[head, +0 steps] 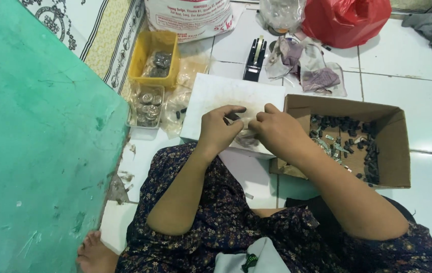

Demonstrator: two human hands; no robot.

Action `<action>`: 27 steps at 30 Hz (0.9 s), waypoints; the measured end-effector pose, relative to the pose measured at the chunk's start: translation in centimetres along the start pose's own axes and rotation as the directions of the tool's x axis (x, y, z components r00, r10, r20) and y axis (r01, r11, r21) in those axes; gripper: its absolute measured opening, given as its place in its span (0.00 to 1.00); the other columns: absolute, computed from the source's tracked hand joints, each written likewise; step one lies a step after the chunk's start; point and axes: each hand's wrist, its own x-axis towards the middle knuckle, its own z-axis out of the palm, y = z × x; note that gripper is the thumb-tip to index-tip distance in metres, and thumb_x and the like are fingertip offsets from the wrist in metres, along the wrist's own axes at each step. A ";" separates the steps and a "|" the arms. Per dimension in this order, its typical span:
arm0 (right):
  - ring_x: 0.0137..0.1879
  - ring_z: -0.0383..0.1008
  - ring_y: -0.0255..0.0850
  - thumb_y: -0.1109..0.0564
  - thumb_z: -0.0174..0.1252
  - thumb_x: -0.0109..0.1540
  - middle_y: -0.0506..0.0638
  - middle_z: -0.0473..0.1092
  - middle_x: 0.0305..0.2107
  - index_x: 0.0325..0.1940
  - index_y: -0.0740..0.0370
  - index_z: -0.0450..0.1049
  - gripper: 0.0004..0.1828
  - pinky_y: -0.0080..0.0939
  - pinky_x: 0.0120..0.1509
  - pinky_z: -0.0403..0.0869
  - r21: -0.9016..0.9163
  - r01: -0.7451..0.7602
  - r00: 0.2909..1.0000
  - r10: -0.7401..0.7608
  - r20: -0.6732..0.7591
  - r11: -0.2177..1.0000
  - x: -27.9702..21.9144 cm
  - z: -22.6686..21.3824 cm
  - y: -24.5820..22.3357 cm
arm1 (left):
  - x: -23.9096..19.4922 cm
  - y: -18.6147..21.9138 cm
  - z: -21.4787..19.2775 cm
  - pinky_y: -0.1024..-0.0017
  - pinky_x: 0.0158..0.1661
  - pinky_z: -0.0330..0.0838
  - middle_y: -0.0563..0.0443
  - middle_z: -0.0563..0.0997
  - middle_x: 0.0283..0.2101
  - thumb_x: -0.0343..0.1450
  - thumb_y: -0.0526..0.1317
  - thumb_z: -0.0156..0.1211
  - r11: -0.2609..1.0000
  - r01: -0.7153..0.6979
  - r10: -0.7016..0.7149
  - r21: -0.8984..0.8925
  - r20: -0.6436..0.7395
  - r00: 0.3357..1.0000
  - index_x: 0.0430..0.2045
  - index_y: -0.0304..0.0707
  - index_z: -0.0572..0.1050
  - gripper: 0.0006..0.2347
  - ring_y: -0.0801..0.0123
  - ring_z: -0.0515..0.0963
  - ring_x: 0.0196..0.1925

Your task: The person is sorting and cleaning small metal glass railing components, inspecting each piece before placing it into a plastic bag.

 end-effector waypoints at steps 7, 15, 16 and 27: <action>0.39 0.79 0.51 0.63 0.66 0.60 0.55 0.79 0.30 0.37 0.64 0.80 0.03 0.46 0.39 0.79 0.480 -0.078 0.972 0.174 -0.160 0.874 -1.3 -4.4 1.3 | -0.7 0.6 -1.6 0.67 0.49 0.79 0.43 0.80 0.53 0.61 0.38 0.75 0.776 -0.138 0.264 -0.616 0.118 0.957 0.63 0.49 0.73 0.31 0.71 0.76 0.49; 0.38 0.81 0.53 0.65 0.67 0.56 0.58 0.79 0.29 0.39 0.65 0.81 0.08 0.48 0.42 0.80 0.658 -0.177 0.968 0.251 -0.019 0.732 -1.5 -1.2 3.5 | -0.6 -4.5 4.5 0.52 0.55 0.74 0.35 0.83 0.48 0.57 0.44 0.81 0.902 0.204 0.004 -0.380 0.481 0.877 0.47 0.32 0.79 0.27 0.50 0.79 0.57; 0.38 0.81 0.53 0.65 0.67 0.56 0.58 0.79 0.29 0.39 0.65 0.81 0.08 0.48 0.42 0.80 0.656 -0.174 0.968 0.250 -0.023 0.734 -1.7 -1.4 3.9 | -0.1 -5.0 4.8 0.52 0.55 0.74 0.35 0.83 0.48 0.57 0.44 0.81 0.903 0.200 0.007 -0.381 0.478 0.878 0.47 0.32 0.79 0.27 0.50 0.79 0.57; 0.50 0.77 0.50 0.46 0.69 0.50 0.50 0.81 0.38 0.44 0.52 0.83 0.20 0.50 0.52 0.77 0.342 -0.289 0.952 0.230 0.202 0.894 -0.3 -3.7 5.1 | -0.7 -4.7 6.0 0.65 0.46 0.75 0.46 0.85 0.33 0.73 0.48 0.66 0.943 0.029 0.094 -0.331 0.349 0.932 0.33 0.40 0.84 0.11 0.67 0.80 0.41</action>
